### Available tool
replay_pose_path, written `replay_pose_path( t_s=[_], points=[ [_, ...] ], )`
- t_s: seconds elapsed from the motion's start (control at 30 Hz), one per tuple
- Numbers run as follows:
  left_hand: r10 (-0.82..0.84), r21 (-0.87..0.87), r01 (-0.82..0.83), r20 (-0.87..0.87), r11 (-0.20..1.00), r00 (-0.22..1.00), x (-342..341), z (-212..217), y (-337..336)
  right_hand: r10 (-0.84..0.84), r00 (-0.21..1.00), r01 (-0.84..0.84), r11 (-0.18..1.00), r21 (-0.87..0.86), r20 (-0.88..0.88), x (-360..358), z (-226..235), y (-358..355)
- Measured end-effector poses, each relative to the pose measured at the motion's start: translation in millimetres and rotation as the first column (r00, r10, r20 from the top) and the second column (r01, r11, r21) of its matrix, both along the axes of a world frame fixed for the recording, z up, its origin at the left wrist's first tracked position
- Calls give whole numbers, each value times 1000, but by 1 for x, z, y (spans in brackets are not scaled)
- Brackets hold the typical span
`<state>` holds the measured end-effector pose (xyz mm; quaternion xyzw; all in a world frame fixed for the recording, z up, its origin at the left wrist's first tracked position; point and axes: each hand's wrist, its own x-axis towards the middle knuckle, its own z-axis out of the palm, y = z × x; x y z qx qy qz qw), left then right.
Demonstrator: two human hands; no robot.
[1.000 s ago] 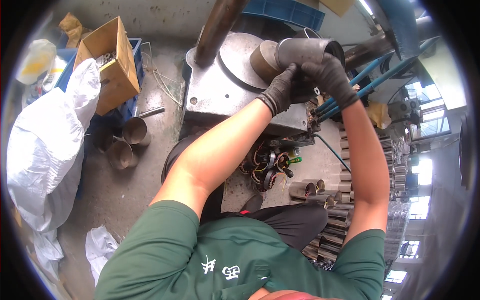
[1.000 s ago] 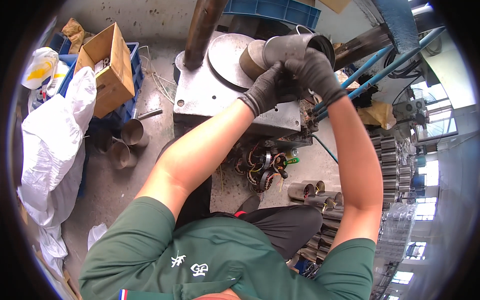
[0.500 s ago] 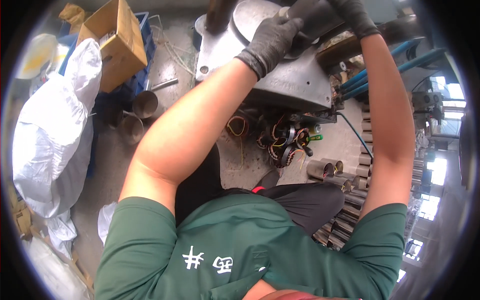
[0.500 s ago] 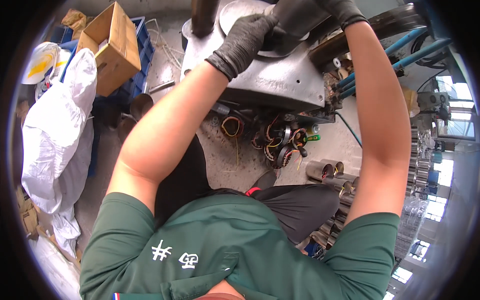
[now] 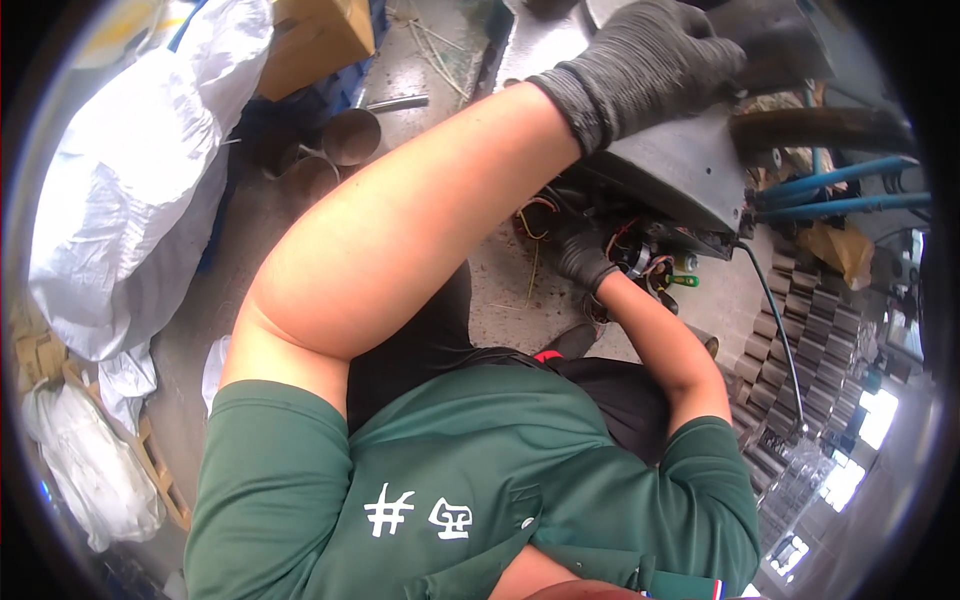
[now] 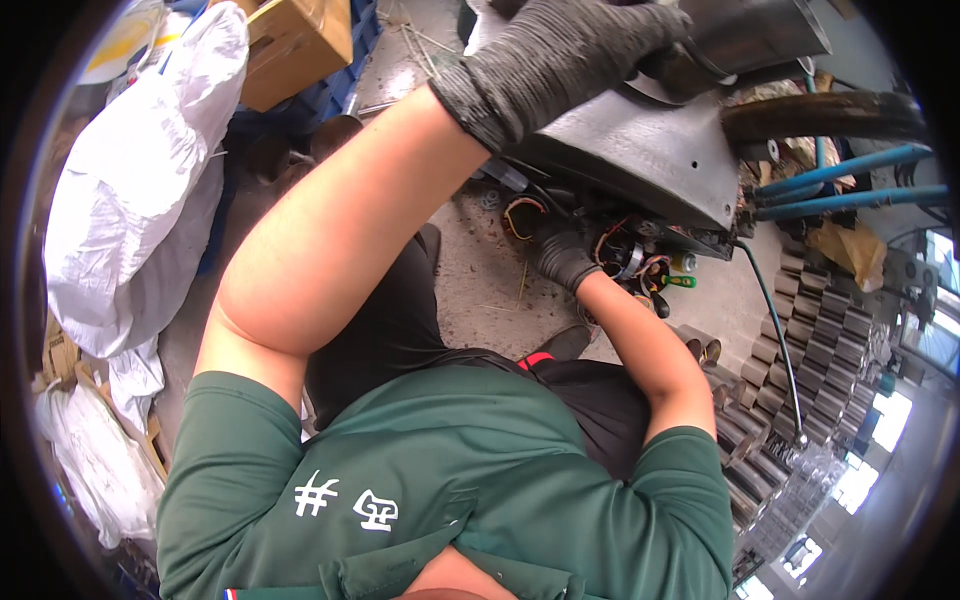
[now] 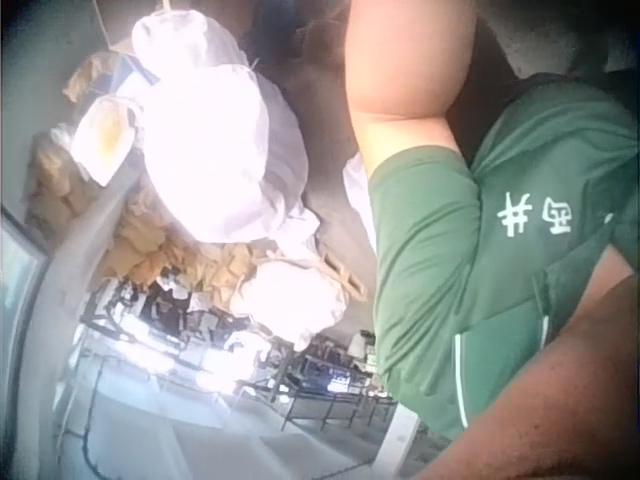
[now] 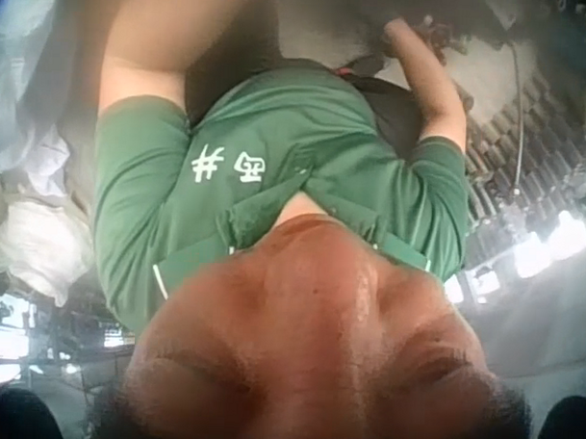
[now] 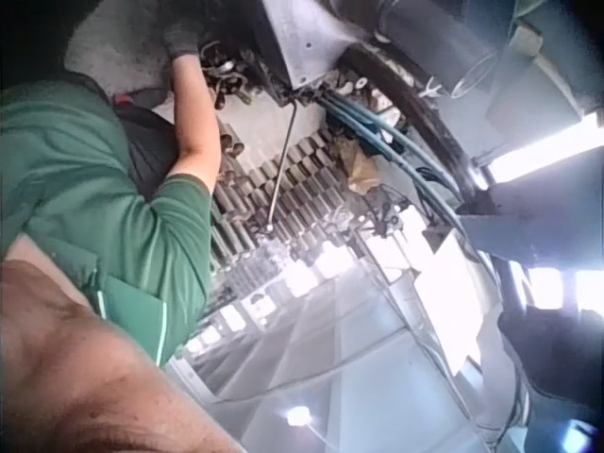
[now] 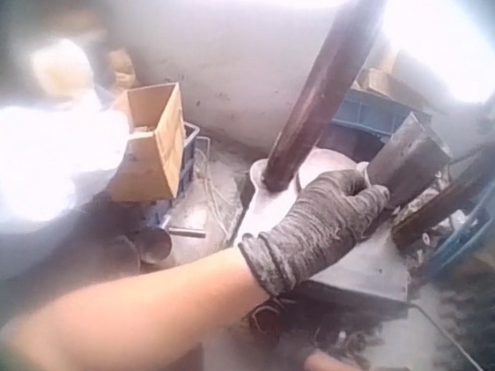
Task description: The person assembles a stator by inserting copper coils into a metal frame, guiding wires with a thin tool, and then placing the assembly into a large industrial press machine.
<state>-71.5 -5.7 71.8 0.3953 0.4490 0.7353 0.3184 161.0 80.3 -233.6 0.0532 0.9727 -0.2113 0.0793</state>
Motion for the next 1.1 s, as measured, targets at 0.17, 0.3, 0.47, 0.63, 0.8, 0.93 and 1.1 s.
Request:
replay_pose_path(
  t_s=[0.17,0.3,0.47,0.63,0.8,0.93,1.1],
  points=[
    [343,-80,-436,-497,897,797,-1,-10,-8,-152,955,107,978,181,255,-32,-50,38],
    [338,34,-381,-539,924,771,4,-17,2,-145,936,56,961,271,321,-26,-86,68],
    [52,-168,-305,-798,937,600,21,-24,23,-160,893,21,948,317,420,0,-120,93],
    [-144,-309,-264,-854,914,499,42,-23,4,-155,849,-37,936,349,505,4,-127,96],
    [-197,-264,-189,-930,946,311,54,-36,-13,-173,813,-57,927,371,556,22,-124,91],
    [14,-44,-197,-958,979,287,41,-39,-24,-137,800,-95,933,348,584,26,-122,64],
    [457,279,-457,-821,844,342,20,-29,-110,-69,820,-96,962,256,569,65,-137,21]
  ],
)
